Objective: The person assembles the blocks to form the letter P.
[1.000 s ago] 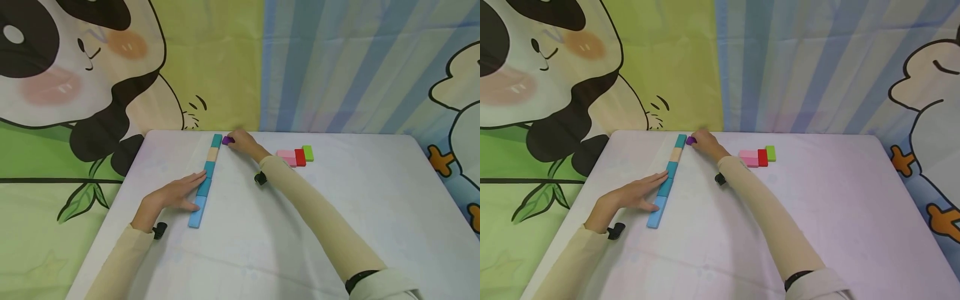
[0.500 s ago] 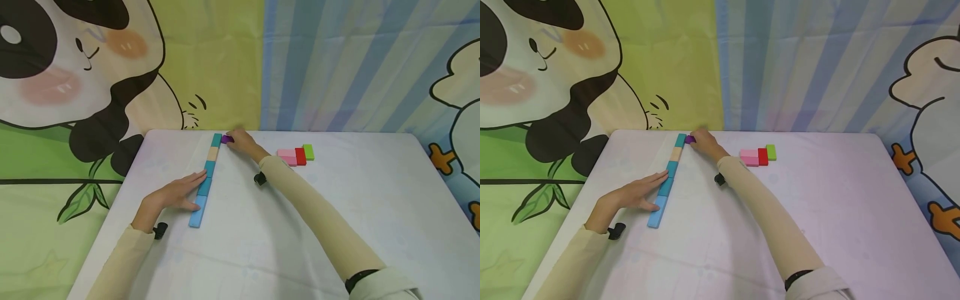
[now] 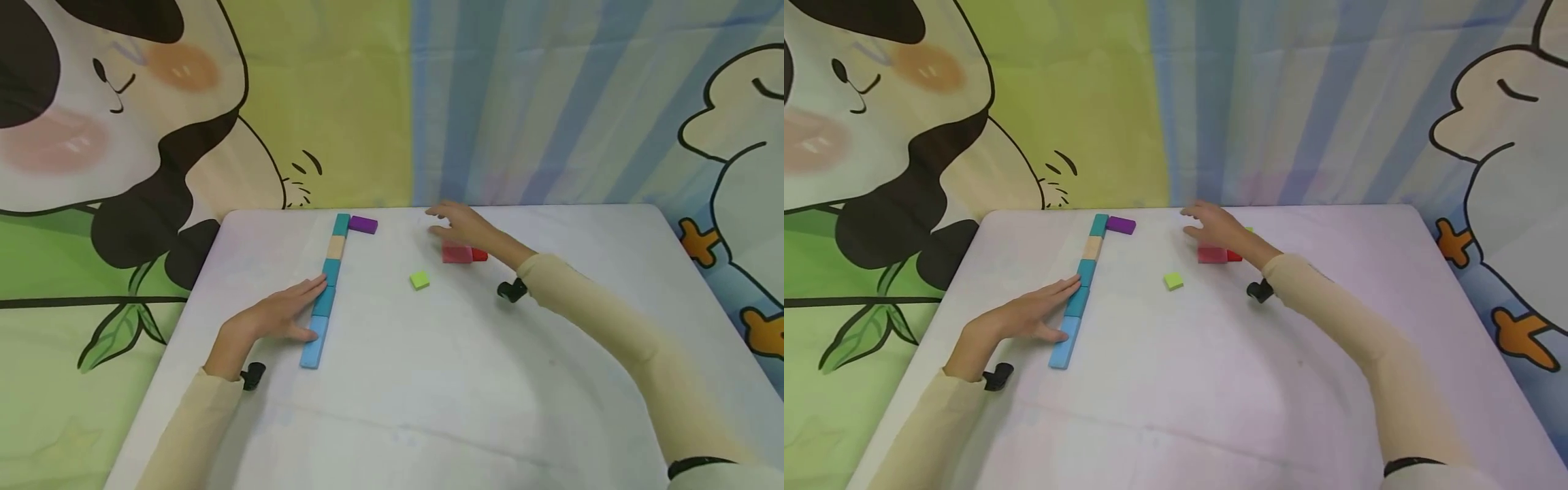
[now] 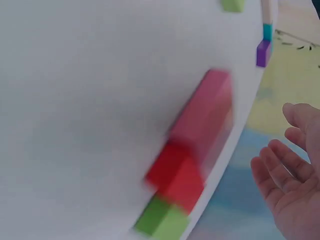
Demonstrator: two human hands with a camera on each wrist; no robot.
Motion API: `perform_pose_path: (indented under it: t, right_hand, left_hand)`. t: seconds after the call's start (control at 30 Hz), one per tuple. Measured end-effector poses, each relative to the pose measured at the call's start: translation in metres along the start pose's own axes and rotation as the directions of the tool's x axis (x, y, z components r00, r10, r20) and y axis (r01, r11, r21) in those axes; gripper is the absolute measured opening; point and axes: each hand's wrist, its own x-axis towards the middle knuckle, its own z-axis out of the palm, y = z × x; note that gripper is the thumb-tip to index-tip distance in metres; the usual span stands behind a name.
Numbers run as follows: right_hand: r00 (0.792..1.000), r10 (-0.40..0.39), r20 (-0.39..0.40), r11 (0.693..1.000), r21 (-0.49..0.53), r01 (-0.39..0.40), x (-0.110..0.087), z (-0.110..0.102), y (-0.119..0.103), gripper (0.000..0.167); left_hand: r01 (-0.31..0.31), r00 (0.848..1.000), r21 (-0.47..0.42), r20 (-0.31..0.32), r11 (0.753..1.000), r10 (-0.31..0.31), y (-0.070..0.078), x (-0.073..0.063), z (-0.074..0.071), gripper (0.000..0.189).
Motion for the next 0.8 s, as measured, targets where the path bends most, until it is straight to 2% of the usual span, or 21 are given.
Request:
perform_pose_path:
  t: [0.13,0.2,0.3,0.47,0.8]
  right_hand:
    - [0.997,0.074,0.02,0.996,-0.058,-0.072,-0.034,-0.007,0.028,0.048]
    - [0.996,0.076,0.041,0.993,-0.089,-0.072,-0.048,-0.01,0.039,0.049]
    - [0.995,0.043,0.092,0.991,-0.132,-0.031,-0.063,-0.012,0.049,0.055]
    - [0.991,0.017,0.134,0.987,-0.16,0.005,-0.07,-0.01,0.057,0.067]
    - [0.987,0.043,0.154,0.974,-0.226,-0.007,-0.069,-0.013,0.061,0.062]
  left_hand:
    - [0.002,1.0,-0.001,0.001,1.0,-0.002,-0.002,-0.001,0.0,0.106]
    - [0.001,1.0,0.003,0.0,1.0,-0.001,-0.002,0.0,0.0,0.106]
    - [-0.007,1.0,0.005,-0.002,1.0,0.007,-0.003,0.0,0.001,0.106]
    - [-0.014,1.0,0.006,-0.002,1.0,0.014,-0.004,-0.001,0.002,0.107]
    - [-0.024,1.0,0.013,-0.009,1.0,0.024,-0.003,0.0,0.001,0.106]
